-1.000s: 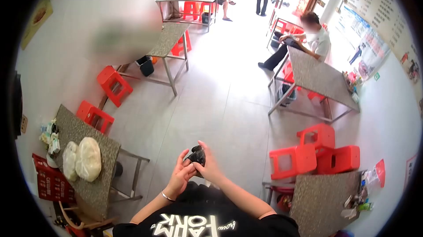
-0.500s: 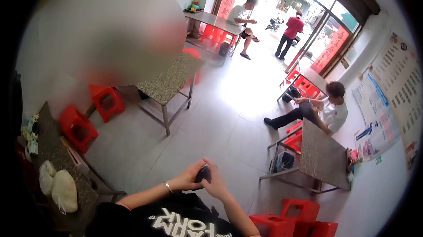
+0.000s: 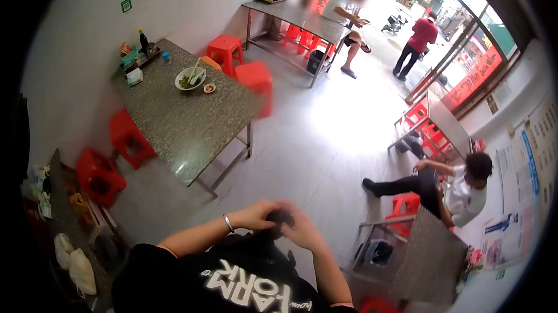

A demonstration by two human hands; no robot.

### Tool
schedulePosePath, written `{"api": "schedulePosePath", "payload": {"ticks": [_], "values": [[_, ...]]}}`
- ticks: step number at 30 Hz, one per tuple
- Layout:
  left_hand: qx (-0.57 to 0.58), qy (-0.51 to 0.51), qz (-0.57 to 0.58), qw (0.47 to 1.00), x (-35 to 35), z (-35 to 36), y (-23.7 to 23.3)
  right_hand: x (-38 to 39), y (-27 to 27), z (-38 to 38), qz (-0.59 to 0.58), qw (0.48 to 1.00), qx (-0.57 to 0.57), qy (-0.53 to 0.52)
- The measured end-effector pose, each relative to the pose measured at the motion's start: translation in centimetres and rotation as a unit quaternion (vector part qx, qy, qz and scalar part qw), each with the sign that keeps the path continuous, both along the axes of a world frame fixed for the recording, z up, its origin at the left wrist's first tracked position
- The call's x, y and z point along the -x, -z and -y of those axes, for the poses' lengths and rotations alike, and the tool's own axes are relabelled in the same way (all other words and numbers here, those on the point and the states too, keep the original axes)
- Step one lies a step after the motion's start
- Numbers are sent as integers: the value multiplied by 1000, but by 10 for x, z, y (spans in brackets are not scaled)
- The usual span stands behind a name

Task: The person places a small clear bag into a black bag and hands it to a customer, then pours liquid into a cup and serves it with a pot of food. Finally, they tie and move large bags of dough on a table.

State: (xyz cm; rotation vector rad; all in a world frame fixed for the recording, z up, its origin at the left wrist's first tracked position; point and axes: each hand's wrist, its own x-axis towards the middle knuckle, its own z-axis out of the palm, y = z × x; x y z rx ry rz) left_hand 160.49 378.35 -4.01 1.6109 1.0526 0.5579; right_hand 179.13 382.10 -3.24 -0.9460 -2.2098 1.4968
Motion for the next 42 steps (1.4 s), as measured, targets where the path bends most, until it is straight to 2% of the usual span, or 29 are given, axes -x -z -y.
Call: {"api": "schedulePosePath", "payload": {"ticks": [1,3,4,5,7,8,9,11,12,13,15,17,19,21,23,25,27,30,33,35,37,38,39,42], "values": [[0,-5,2,1000,-1,-35,3,1,-5,-37,6,1000,8,-20],[-91,-119,193,970,-7,-92,30,8,-20,-107,14,999,-3,-30],[-105,-144,197,964,-11,-131,71,10,-25,-139,21,999,-19,-38],[-104,-150,205,962,-10,-164,65,10,-27,-172,29,998,-19,-43],[-31,-166,169,971,2,-239,41,18,-26,-244,57,986,-153,22],[-45,-176,168,969,4,-277,35,19,-10,-283,23,979,-191,71],[-55,-171,170,969,6,-317,36,19,4,-321,23,976,-201,74],[-67,-203,149,965,15,-399,38,28,25,-397,50,967,-194,158],[-69,-207,158,963,23,-438,31,38,25,-431,36,951,-259,167],[-75,-193,159,965,31,-480,31,44,27,-470,37,946,-266,181],[-89,-202,122,968,52,-563,35,52,34,-552,41,919,-371,127],[-108,-196,133,966,71,-646,30,68,29,-632,41,904,-404,133],[-121,-187,125,967,83,-728,28,78,17,-712,42,897,-411,154],[-111,-170,167,965,96,-810,22,84,19,-796,4,899,-404,168],[-144,-162,200,956,110,-893,18,96,13,-881,-36,918,-361,162],[-154,-160,184,957,126,-968,5,109,6,-966,-51,924,-346,156],[-175,-165,183,953,140,-1055,21,120,9,-1055,-53,917,-367,150],[-119,-233,228,938,152,-1177,35,133,8,-1181,-12,920,-367,137],[-126,-270,233,926,158,-1286,35,147,7,-1292,1,921,-364,140],[-136,-288,231,919,165,-1348,31,157,4,-1363,21,916,-377,136],[-191,-345,176,902,178,-1405,31,174,1,-1424,38,905,-400,142],[-203,-349,179,897,185,-1437,34,183,-2,-1452,41,897,-416,142],[-197,-354,236,883,190,-1465,29,192,-11,-1474,53,894,-418,150],[-230,-364,174,886,210,-1547,18,215,-12,-1557,58,878,-442,177]]}}
